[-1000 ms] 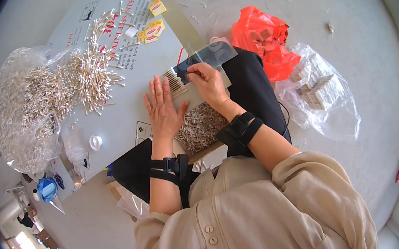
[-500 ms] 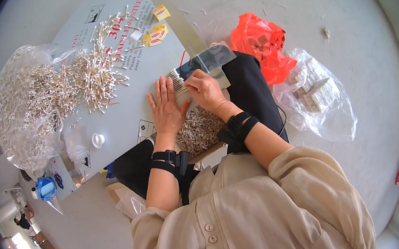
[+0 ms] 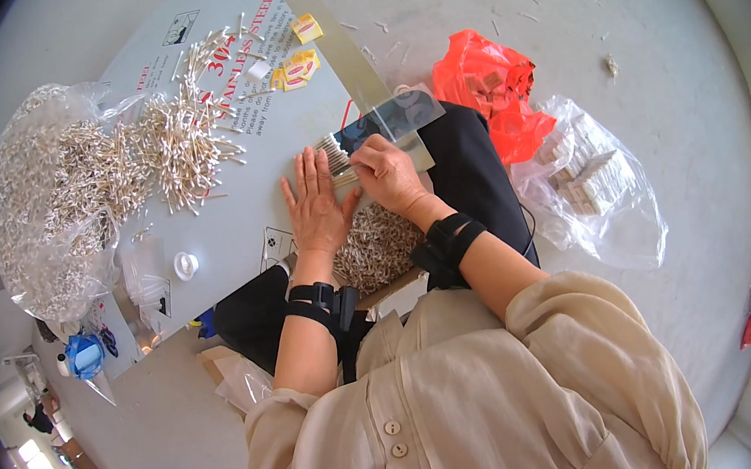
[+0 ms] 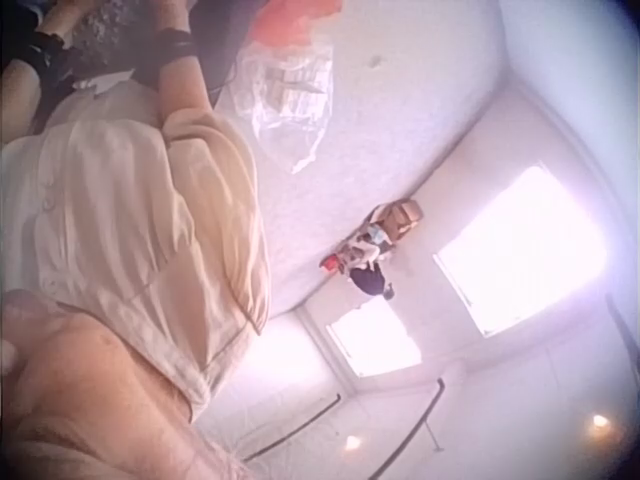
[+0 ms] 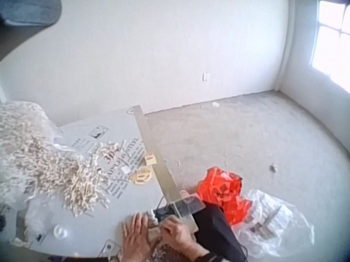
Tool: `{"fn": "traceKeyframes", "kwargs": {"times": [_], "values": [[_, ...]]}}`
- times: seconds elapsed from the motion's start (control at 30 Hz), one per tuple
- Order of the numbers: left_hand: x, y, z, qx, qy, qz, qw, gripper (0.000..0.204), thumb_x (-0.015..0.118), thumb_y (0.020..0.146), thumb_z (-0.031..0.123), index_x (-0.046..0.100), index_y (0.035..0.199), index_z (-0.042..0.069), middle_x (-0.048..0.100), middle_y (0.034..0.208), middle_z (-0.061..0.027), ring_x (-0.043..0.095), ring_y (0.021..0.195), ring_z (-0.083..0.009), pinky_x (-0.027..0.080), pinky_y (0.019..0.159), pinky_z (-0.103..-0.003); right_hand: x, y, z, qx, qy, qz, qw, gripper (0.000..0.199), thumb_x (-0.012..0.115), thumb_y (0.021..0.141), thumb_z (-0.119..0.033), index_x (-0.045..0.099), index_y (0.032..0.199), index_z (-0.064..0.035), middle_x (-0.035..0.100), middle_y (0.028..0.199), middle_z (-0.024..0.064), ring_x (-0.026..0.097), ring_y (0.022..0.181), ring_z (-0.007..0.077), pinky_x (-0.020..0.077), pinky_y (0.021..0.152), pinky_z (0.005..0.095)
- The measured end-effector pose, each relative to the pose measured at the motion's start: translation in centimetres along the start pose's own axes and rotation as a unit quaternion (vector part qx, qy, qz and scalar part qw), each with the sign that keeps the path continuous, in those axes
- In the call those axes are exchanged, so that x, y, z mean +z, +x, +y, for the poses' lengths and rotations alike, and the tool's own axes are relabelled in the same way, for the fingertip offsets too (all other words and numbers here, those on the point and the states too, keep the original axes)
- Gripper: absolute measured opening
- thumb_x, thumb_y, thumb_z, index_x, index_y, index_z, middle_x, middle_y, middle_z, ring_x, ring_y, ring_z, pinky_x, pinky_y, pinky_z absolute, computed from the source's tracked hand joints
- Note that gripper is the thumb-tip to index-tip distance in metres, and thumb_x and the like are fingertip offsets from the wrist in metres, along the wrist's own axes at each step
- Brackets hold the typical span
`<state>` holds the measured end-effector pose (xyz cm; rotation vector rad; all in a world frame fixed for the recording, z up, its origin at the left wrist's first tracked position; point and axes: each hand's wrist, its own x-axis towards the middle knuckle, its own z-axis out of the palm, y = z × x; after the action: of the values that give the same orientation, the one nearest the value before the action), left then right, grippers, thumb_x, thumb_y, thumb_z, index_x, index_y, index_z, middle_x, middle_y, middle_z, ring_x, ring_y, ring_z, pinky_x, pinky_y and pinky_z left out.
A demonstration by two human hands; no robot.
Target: Arranging and packaging small white components into a plastic sleeve at a workbench.
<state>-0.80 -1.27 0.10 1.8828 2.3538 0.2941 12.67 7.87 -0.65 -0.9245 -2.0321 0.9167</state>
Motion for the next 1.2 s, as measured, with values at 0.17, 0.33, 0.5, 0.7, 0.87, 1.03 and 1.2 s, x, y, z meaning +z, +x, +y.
{"fn": "traceKeyframes", "kwargs": {"times": [0.17,0.33,0.5,0.7,0.87,1.03,1.2], "values": [[0.0,0.0,0.1,-0.001,-0.006,0.006,1.000,0.086,0.054,0.088,0.056,0.023,0.152,0.008,0.019,0.160,-0.0115,0.014,0.149,-0.0273,0.008,0.118,-0.055,0.0,0.5,-0.4,0.047,-0.005,-0.001,0.999,0.014,0.065,0.075,-0.005,0.067,0.089,-0.0086,0.060,0.086,0.0110,0.063,0.080,0.0341,0.0508,0.068,0.0412],[-0.1,0.0,0.1,-0.002,-0.009,0.005,1.000,0.086,0.055,0.088,0.056,0.023,0.152,0.008,0.020,0.159,-0.0118,0.015,0.148,-0.0276,0.008,0.118,-0.055,0.1,0.6,-0.3,0.039,-0.030,-0.004,0.999,0.011,0.064,0.077,-0.008,0.069,0.087,-0.0108,0.061,0.084,0.0084,0.064,0.079,0.0319,0.0512,0.068,0.0408],[-0.2,0.0,0.1,-0.001,-0.012,0.006,1.000,0.085,0.056,0.088,0.054,0.024,0.152,0.007,0.022,0.159,-0.0122,0.016,0.148,-0.0279,0.008,0.118,-0.055,0.2,0.6,0.0,0.033,-0.043,-0.012,0.998,0.010,0.063,0.077,-0.009,0.069,0.085,-0.0111,0.061,0.083,0.0080,0.064,0.079,0.0314,0.0513,0.068,0.0406],[-0.2,0.0,0.1,-0.005,-0.010,0.002,1.000,0.086,0.057,0.088,0.053,0.024,0.152,0.007,0.021,0.159,-0.0125,0.016,0.148,-0.0281,0.009,0.118,-0.055,0.3,0.9,-0.5,0.061,-0.041,-0.013,0.997,0.014,0.063,0.077,-0.009,0.068,0.089,-0.0119,0.060,0.083,0.0085,0.063,0.079,0.0320,0.0509,0.068,0.0417],[-0.2,0.0,0.2,-0.003,-0.008,0.005,1.000,0.086,0.058,0.087,0.053,0.024,0.152,0.007,0.021,0.159,-0.0126,0.017,0.148,-0.0283,0.009,0.118,-0.055,0.3,1.3,-0.7,0.080,-0.062,-0.022,0.995,0.016,0.062,0.078,-0.011,0.068,0.093,-0.0128,0.060,0.084,0.0085,0.063,0.080,0.0320,0.0506,0.068,0.0429],[-0.1,0.1,0.1,-0.004,-0.013,0.002,1.000,0.087,0.059,0.087,0.053,0.024,0.152,0.007,0.021,0.159,-0.0127,0.017,0.148,-0.0282,0.009,0.118,-0.055,0.4,1.4,-0.6,0.079,-0.069,-0.023,0.994,0.016,0.062,0.078,-0.012,0.068,0.092,-0.0134,0.060,0.084,0.0080,0.063,0.080,0.0317,0.0508,0.069,0.0436],[-0.2,0.1,0.2,-0.004,-0.018,0.005,1.000,0.087,0.060,0.086,0.052,0.024,0.151,0.007,0.022,0.159,-0.0129,0.016,0.148,-0.0281,0.010,0.118,-0.056,0.3,1.4,-0.4,0.073,-0.081,-0.039,0.993,0.015,0.062,0.077,-0.012,0.068,0.091,-0.0130,0.060,0.083,0.0078,0.063,0.080,0.0317,0.0510,0.068,0.0432]]}}
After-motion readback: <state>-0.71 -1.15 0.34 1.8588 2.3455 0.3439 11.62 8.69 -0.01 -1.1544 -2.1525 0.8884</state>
